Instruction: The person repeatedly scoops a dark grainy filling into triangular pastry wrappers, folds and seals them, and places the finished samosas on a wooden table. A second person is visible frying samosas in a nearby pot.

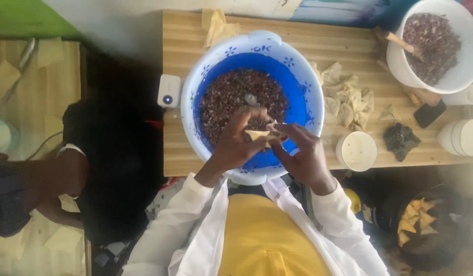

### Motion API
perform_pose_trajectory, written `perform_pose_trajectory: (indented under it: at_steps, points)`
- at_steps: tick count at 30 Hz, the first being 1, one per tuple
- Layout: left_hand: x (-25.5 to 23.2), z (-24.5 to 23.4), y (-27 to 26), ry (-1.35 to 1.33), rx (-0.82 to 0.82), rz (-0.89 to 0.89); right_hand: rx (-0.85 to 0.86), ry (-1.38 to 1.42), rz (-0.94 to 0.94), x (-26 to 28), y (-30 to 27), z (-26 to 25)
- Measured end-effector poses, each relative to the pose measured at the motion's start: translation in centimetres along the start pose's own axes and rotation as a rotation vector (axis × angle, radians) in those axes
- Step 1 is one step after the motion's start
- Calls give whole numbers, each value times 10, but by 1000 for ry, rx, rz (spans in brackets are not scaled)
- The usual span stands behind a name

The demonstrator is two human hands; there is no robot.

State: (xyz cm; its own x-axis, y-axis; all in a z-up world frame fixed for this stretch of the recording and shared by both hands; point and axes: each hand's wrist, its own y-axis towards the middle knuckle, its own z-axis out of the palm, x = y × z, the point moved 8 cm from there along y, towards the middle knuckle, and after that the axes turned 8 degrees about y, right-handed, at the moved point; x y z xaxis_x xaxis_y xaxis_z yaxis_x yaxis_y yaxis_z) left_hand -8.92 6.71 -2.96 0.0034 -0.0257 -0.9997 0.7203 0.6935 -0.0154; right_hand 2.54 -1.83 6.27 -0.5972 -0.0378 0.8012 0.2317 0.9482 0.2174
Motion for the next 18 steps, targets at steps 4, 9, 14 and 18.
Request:
perform_pose_trajectory:
  at_steps: [4, 9, 14, 18]
  points:
    - [-54, -9, -3, 650, -198, 384, -65, -56, -108, 27, 14, -9]
    - [-60, -12, -3, 504, -228, 419, 3, 57, -98, 37, 31, -10]
    - [-22, -7, -5, 134, 79, 261, 26, 246, -7, 12, 50, -1]
    - [-18, -21, -38, -512, 338, -67, 128, 385, 191, -74, 73, 35]
